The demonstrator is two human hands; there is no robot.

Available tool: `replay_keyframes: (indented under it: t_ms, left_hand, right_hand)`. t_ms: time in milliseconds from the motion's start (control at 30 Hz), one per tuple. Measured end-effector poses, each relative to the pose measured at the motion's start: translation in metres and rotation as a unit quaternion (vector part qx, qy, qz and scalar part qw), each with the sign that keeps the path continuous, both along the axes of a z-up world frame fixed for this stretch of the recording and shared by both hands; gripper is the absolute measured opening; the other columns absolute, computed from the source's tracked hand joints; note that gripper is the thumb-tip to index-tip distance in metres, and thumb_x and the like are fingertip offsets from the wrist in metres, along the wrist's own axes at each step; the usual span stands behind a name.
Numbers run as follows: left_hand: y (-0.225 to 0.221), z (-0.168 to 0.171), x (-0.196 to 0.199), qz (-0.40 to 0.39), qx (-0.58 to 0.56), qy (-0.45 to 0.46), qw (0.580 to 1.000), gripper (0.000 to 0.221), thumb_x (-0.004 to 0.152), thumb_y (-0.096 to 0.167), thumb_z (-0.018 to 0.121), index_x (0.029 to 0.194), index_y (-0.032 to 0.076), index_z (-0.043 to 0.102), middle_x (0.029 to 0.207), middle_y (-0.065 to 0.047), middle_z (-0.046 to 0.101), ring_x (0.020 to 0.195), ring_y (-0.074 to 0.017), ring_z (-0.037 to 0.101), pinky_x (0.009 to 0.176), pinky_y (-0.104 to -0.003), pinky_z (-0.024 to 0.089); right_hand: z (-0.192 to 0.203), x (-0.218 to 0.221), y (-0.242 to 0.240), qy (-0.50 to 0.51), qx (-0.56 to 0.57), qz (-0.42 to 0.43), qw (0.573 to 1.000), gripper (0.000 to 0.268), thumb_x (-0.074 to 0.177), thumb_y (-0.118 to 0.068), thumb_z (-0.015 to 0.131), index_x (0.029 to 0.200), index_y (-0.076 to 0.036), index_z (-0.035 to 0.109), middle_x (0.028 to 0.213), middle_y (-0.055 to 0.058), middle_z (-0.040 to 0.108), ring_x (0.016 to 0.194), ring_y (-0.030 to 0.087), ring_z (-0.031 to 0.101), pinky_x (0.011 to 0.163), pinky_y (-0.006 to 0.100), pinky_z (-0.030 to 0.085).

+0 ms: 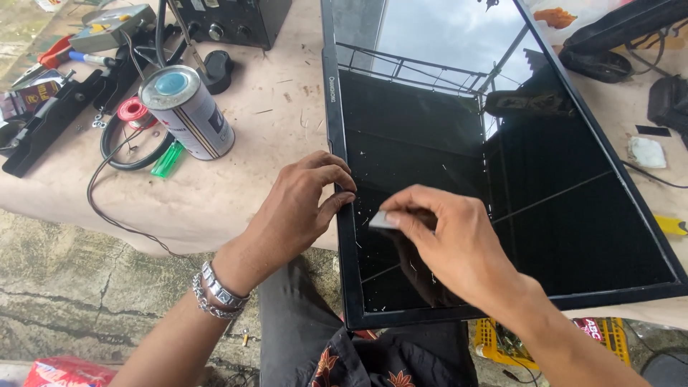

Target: Scraping adhesive residue or a protective film off the surface of a flat-screen monitor using a small hand-held scraper.

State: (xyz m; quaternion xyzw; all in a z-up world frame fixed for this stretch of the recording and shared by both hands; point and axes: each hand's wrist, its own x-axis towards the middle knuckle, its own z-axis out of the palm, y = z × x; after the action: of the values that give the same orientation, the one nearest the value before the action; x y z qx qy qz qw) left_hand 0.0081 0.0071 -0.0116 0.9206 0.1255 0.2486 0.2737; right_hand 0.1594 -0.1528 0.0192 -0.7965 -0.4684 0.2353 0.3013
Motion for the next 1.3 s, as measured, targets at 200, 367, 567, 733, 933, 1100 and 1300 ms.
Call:
replay_keyframes:
  t_ms: [200, 367, 567, 733, 933, 1100, 1300]
  left_hand:
    - [-0.009, 0.003, -0.004, 0.018, -0.022, 0.027, 0.999, 0.007, 0.094, 0.004, 0.066, 0.096, 0.002, 0.072, 0.106, -0.014, 0.065, 0.108, -0.0390, 0.069, 0.090, -0.047, 0.056]
    - [-0.015, -0.004, -0.008, 0.024, -0.027, -0.008, 0.999, 0.007, 0.095, 0.003, 0.064, 0.098, 0.002, 0.069, 0.111, -0.015, 0.064, 0.117, -0.0401, 0.065, 0.097, -0.048, 0.054]
    - [-0.014, -0.002, -0.011, 0.018, -0.037, -0.023, 0.999, 0.008, 0.095, 0.001, 0.063, 0.099, 0.001, 0.070, 0.112, -0.017, 0.066, 0.116, -0.0410, 0.066, 0.097, -0.049, 0.054]
    - [-0.016, -0.003, -0.010, 0.021, -0.042, -0.039, 0.998, 0.006, 0.094, 0.000, 0.064, 0.097, 0.002, 0.069, 0.111, -0.018, 0.066, 0.113, -0.0429, 0.067, 0.094, -0.051, 0.055]
    - [-0.015, -0.004, -0.011, 0.017, -0.046, -0.048, 0.998, 0.006, 0.093, -0.001, 0.065, 0.097, 0.002, 0.069, 0.112, -0.018, 0.067, 0.112, -0.0430, 0.067, 0.094, -0.050, 0.055]
    - [-0.016, -0.001, -0.010, 0.017, -0.048, -0.049, 0.998, 0.006, 0.094, -0.002, 0.064, 0.096, 0.002, 0.068, 0.111, -0.019, 0.067, 0.111, -0.0445, 0.067, 0.092, -0.052, 0.056]
    - [-0.018, 0.002, -0.010, 0.019, -0.053, -0.043, 0.997, 0.006, 0.093, -0.002, 0.064, 0.095, 0.002, 0.068, 0.110, -0.018, 0.067, 0.111, -0.0434, 0.068, 0.092, -0.051, 0.056]
  right_hand:
    - [-0.010, 0.008, 0.028, -0.021, 0.081, 0.020, 0.996, 0.015, 0.094, -0.013, 0.069, 0.105, -0.014, 0.079, 0.090, 0.010, 0.081, 0.086, 0.027, 0.079, 0.072, 0.034, 0.064]
    - [-0.010, -0.001, 0.035, -0.033, 0.099, 0.020, 0.994, 0.013, 0.096, -0.014, 0.067, 0.103, -0.012, 0.079, 0.085, 0.012, 0.080, 0.082, 0.027, 0.079, 0.065, 0.033, 0.064]
    - [-0.013, -0.003, 0.035, -0.032, 0.101, 0.027, 0.994, 0.014, 0.098, -0.016, 0.065, 0.101, -0.013, 0.078, 0.086, 0.012, 0.080, 0.081, 0.027, 0.078, 0.062, 0.032, 0.064]
    - [-0.009, -0.003, 0.032, -0.022, 0.091, 0.048, 0.994, 0.015, 0.098, -0.013, 0.063, 0.102, -0.011, 0.078, 0.086, 0.016, 0.079, 0.084, 0.033, 0.077, 0.064, 0.036, 0.065]
    - [-0.006, -0.003, 0.032, -0.024, 0.072, 0.058, 0.995, 0.015, 0.098, -0.013, 0.063, 0.100, -0.012, 0.078, 0.086, 0.016, 0.078, 0.085, 0.034, 0.077, 0.064, 0.037, 0.065]
    - [-0.008, -0.001, 0.029, -0.006, 0.078, 0.070, 0.995, 0.016, 0.098, -0.012, 0.063, 0.100, -0.012, 0.079, 0.085, 0.017, 0.077, 0.089, 0.034, 0.076, 0.068, 0.036, 0.064]
    - [-0.003, -0.002, 0.024, -0.003, 0.057, 0.072, 0.996, 0.016, 0.098, -0.012, 0.063, 0.099, -0.013, 0.079, 0.085, 0.017, 0.078, 0.091, 0.036, 0.076, 0.069, 0.037, 0.065]
